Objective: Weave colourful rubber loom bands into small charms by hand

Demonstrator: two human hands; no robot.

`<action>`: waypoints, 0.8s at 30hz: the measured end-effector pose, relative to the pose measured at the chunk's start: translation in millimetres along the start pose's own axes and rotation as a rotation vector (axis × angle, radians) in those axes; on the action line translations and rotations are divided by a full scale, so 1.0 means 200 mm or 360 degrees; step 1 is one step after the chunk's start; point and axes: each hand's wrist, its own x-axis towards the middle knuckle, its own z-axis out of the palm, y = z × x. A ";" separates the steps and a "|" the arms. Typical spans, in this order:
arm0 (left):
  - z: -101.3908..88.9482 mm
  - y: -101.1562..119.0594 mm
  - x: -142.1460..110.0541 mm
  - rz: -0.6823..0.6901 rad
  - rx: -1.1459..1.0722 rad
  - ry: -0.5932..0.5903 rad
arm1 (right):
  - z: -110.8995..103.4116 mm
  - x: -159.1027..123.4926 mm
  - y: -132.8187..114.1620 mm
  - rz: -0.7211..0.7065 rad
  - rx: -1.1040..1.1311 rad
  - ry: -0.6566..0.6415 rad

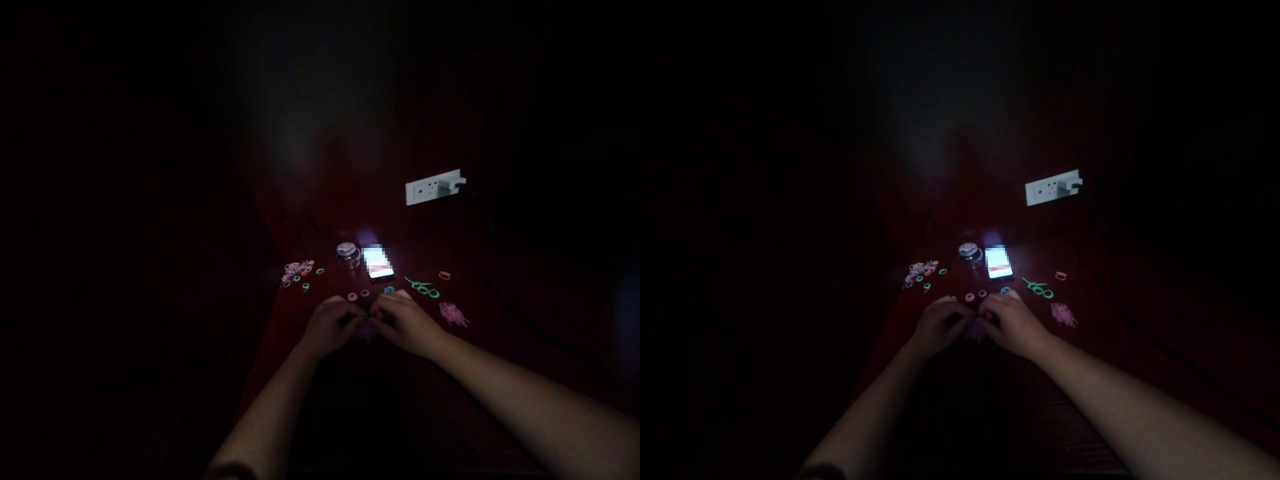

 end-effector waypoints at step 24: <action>-0.02 0.05 0.03 0.0077 -0.0001 -0.0031 | -0.02 0.00 -0.04 -0.0052 0.0092 -0.0015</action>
